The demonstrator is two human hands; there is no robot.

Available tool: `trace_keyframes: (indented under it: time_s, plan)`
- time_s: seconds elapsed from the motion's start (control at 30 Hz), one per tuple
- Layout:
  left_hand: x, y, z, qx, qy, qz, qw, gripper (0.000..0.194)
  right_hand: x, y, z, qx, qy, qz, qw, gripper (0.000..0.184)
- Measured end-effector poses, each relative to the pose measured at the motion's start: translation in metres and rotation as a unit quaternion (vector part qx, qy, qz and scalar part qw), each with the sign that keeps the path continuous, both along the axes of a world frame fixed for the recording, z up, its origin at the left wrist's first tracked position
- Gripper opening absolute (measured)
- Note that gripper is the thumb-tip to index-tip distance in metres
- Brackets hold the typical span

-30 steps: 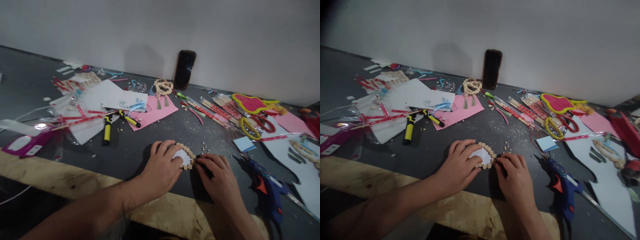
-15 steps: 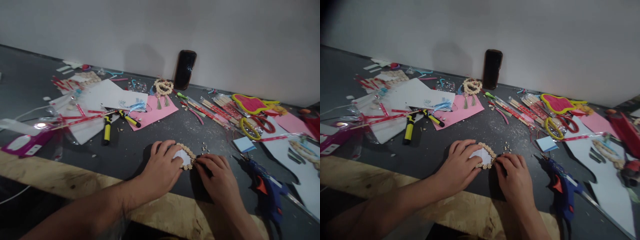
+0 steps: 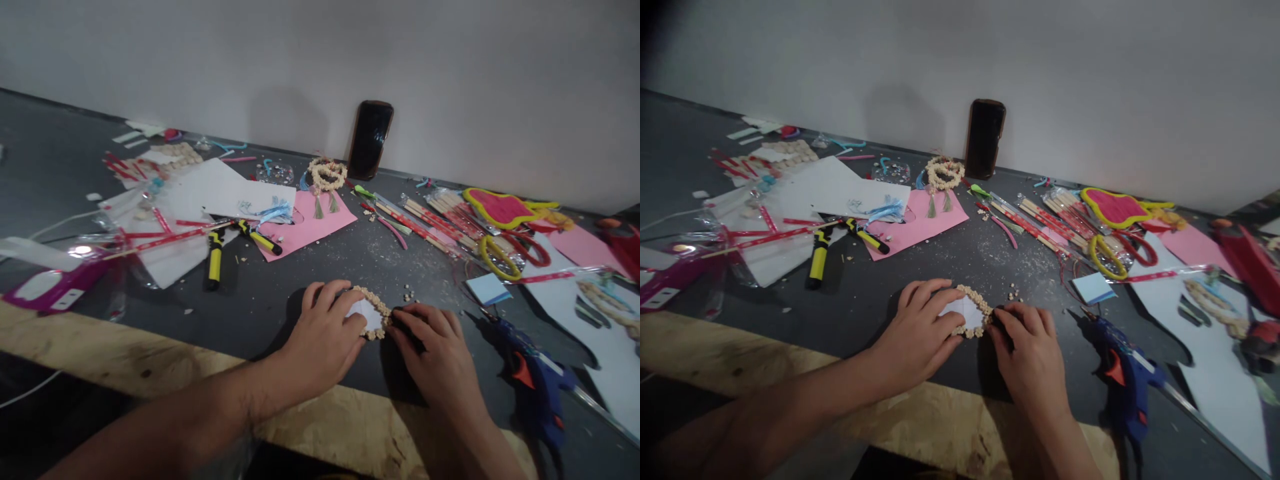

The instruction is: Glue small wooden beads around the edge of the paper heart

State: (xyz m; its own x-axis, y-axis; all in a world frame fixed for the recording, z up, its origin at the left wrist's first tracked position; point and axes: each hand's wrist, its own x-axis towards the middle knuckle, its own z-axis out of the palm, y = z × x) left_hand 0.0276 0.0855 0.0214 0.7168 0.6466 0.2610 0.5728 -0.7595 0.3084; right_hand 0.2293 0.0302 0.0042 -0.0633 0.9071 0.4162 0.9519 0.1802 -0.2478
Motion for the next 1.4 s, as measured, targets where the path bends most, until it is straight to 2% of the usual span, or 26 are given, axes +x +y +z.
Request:
trace_keyframes:
  time_s: [0.27, 0.6, 1.4]
  plan:
    - [-0.0001, -0.0002, -0.0017, 0.000, -0.009, -0.001, 1.000, 0.013, -0.0016, 0.0006, 0.0017, -0.002, 0.005, 0.022, 1.000, 0.013]
    - [-0.0005, -0.0004, -0.0015, -0.002, -0.005, -0.005, 1.000, 0.013, -0.0013, 0.0001, 0.0016, 0.000, 0.023, 0.015, 1.000, 0.011]
    - [-0.0003, 0.0003, -0.0043, -0.002, -0.008, -0.006, 1.000, 0.013, 0.0010, -0.0013, 0.0030, 0.005, 0.002, 0.030, 1.000, 0.013]
